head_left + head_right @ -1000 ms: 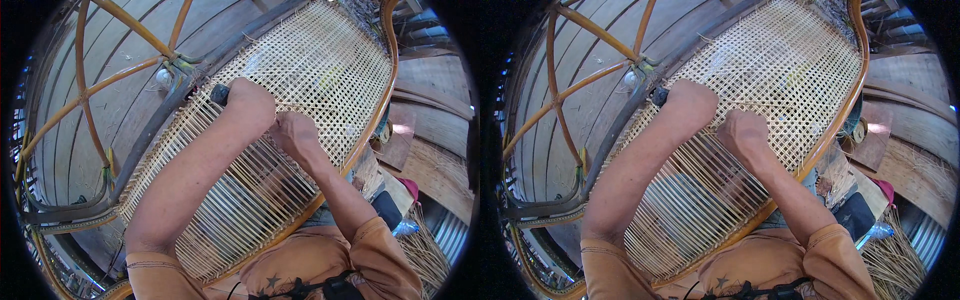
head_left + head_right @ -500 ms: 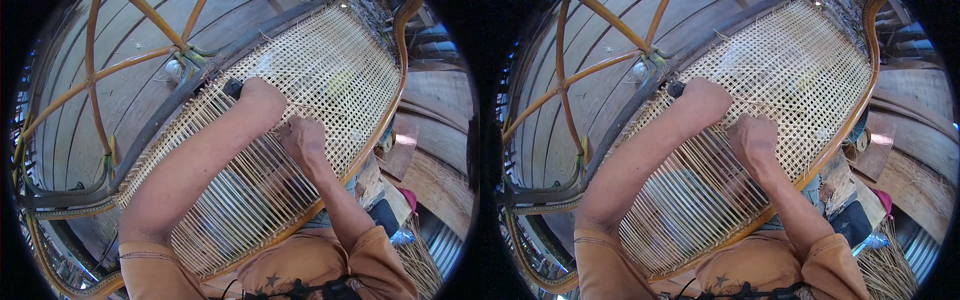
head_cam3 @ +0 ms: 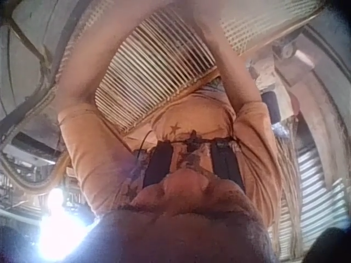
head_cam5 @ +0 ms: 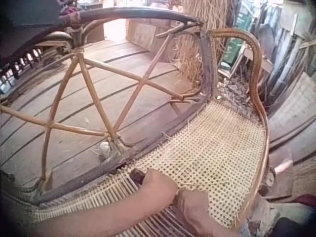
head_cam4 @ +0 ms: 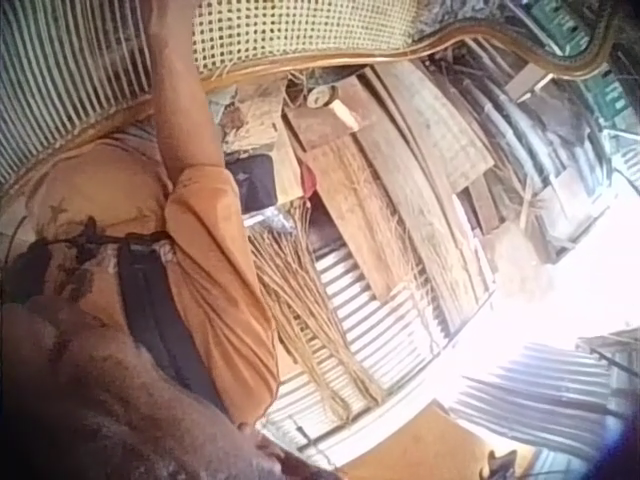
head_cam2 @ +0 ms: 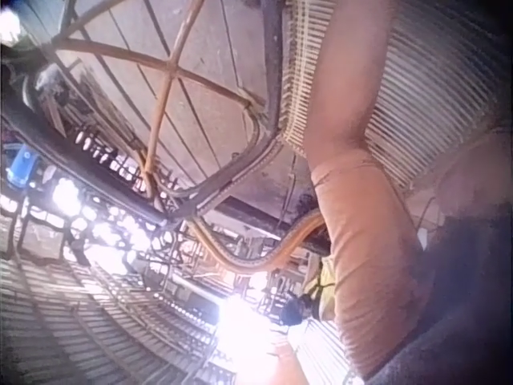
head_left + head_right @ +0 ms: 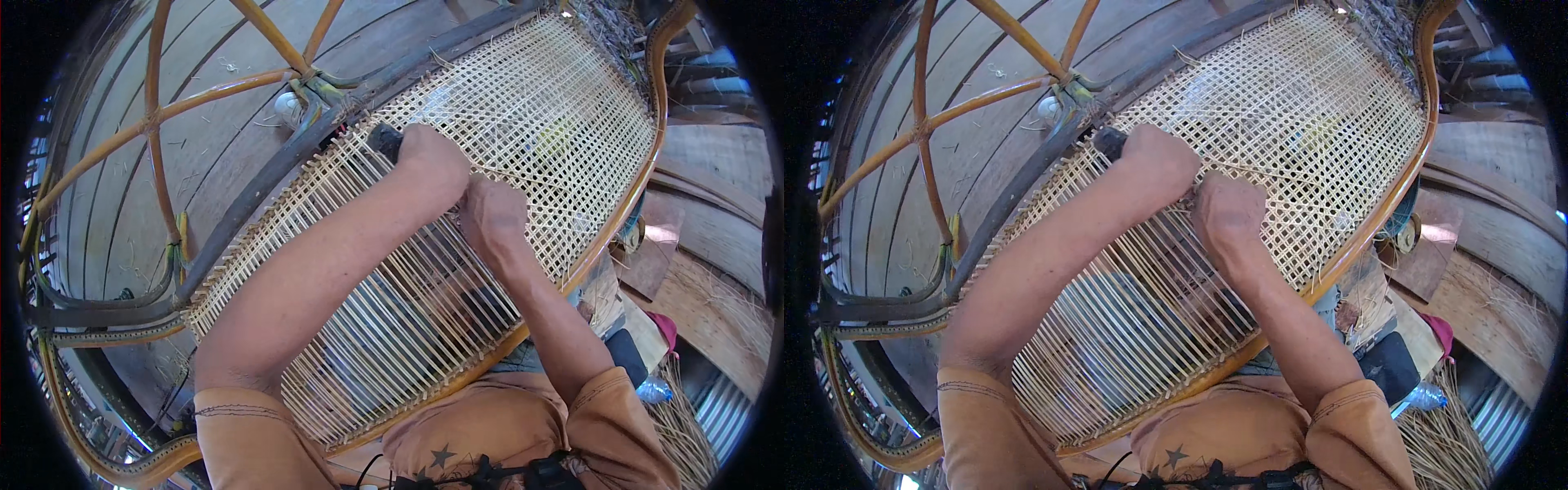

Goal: Weaving rattan strips onto a chair frame using hand tools.

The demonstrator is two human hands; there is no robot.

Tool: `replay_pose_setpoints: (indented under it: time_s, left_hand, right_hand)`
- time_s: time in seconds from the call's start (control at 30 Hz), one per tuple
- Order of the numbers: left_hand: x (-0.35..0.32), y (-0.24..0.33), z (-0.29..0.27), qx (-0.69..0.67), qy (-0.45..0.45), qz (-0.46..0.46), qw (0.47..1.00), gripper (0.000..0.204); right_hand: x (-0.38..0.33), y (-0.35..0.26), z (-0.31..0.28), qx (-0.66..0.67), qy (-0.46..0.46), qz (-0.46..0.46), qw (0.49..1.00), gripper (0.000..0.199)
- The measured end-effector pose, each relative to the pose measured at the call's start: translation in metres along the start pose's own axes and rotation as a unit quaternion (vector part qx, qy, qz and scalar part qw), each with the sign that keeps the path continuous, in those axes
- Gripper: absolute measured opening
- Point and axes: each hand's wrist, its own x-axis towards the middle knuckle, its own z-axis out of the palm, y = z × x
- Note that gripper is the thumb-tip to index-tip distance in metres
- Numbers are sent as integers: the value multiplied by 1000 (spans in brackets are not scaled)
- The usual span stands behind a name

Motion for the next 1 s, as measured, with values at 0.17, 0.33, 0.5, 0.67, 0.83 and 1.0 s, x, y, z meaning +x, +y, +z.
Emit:
replay_pose_setpoints:
  time_s: [0.17,0.33,0.5,0.67,0.83,1.0]
  left_hand:
    - [-3,-2,-5,7,-6,1,1000,22]
    - [-17,-15,-8,-1,2,-55,998,22]
    - [-30,-32,5,-70,16,-137,988,25]
    - [-43,-19,45,-258,202,-206,922,32]
    - [-29,0,69,-263,356,-136,886,20]
    - [-21,-3,61,-170,232,-104,952,16]
  right_hand:
    - [3,4,-7,3,-31,-39,999,17]
    - [-3,30,1,92,56,-211,972,14]
    - [0,37,6,83,118,-257,956,12]
    - [1,37,8,74,144,-263,951,7]
    - [-2,33,8,52,151,-269,950,8]
    - [-2,35,9,15,120,-263,957,10]
